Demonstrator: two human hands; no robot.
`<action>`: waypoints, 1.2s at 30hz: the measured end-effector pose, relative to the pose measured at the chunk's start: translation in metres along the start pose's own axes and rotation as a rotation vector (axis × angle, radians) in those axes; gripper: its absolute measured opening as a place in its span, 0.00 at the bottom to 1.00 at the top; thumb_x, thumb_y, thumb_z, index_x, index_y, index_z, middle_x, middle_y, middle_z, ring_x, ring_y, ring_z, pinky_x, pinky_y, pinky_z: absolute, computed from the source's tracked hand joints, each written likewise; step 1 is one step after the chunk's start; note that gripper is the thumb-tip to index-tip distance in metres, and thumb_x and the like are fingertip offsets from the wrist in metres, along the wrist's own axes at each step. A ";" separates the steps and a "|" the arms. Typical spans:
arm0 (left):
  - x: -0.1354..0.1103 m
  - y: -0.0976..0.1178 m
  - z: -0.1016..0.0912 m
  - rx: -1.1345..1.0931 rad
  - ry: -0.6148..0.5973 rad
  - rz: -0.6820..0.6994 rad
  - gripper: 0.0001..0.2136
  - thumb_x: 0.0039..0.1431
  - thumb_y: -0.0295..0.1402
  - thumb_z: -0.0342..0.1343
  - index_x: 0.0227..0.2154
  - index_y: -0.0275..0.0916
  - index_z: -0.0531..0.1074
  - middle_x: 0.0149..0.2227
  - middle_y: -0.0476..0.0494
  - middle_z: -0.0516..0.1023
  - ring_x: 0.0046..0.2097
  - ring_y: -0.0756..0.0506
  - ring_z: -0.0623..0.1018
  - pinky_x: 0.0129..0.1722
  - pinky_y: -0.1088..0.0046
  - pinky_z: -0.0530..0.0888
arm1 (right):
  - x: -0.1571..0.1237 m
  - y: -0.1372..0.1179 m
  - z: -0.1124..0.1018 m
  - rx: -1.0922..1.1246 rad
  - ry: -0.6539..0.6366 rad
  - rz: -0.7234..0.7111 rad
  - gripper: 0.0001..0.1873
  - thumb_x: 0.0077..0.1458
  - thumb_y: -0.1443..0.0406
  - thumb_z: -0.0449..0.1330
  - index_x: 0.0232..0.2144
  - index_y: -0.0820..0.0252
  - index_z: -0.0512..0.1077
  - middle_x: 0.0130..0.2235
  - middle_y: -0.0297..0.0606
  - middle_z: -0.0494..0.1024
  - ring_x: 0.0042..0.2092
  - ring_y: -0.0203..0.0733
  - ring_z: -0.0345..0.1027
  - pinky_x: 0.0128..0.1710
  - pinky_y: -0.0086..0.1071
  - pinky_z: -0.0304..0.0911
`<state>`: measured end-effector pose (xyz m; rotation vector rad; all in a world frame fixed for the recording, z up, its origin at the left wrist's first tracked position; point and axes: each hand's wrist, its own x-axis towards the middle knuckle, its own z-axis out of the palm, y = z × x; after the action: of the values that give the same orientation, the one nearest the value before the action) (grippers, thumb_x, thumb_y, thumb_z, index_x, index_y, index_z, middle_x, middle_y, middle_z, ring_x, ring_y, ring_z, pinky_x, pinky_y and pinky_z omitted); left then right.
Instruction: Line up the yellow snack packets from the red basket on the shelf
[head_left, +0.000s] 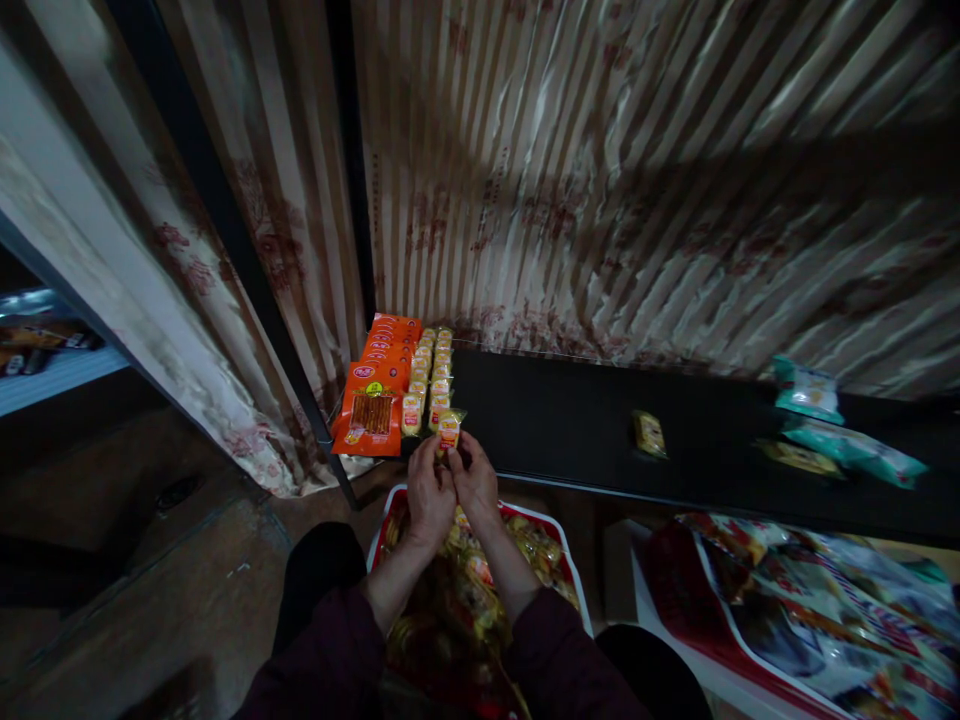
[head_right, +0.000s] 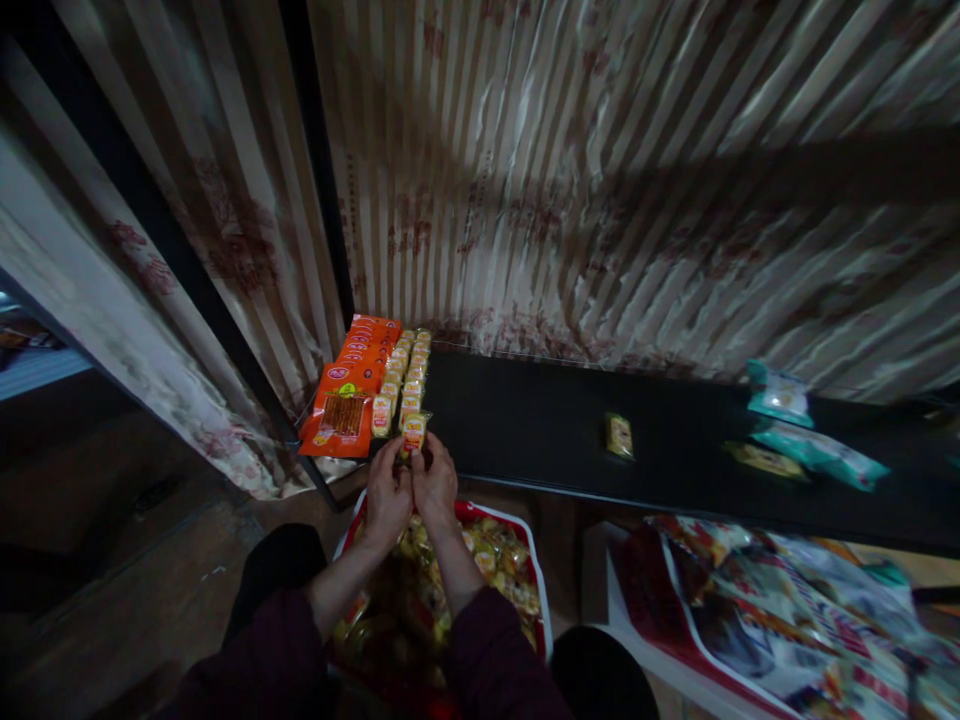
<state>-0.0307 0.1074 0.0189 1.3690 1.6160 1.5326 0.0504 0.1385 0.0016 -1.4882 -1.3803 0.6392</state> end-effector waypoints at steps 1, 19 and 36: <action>0.003 -0.003 0.000 0.015 0.000 0.010 0.22 0.49 0.20 0.47 0.47 0.40 0.71 0.52 0.39 0.73 0.55 0.42 0.70 0.60 0.58 0.63 | 0.002 0.000 0.003 -0.014 0.002 -0.003 0.21 0.53 0.60 0.54 0.48 0.58 0.72 0.44 0.42 0.78 0.44 0.44 0.71 0.48 0.39 0.64; 0.027 -0.023 0.003 0.163 -0.092 0.097 0.22 0.52 0.21 0.47 0.50 0.39 0.71 0.53 0.38 0.71 0.55 0.41 0.69 0.59 0.58 0.65 | 0.019 0.008 0.015 -0.159 -0.011 -0.090 0.22 0.56 0.59 0.51 0.49 0.62 0.71 0.41 0.45 0.75 0.41 0.45 0.68 0.44 0.39 0.65; 0.031 -0.028 0.002 0.272 -0.089 0.155 0.22 0.52 0.21 0.48 0.50 0.38 0.71 0.54 0.37 0.71 0.57 0.40 0.69 0.60 0.57 0.64 | 0.027 0.008 0.021 -0.152 0.001 -0.092 0.20 0.55 0.61 0.53 0.48 0.61 0.72 0.43 0.45 0.76 0.41 0.44 0.69 0.45 0.39 0.66</action>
<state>-0.0481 0.1405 0.0007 1.7188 1.7460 1.3489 0.0412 0.1717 -0.0072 -1.5331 -1.5156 0.4844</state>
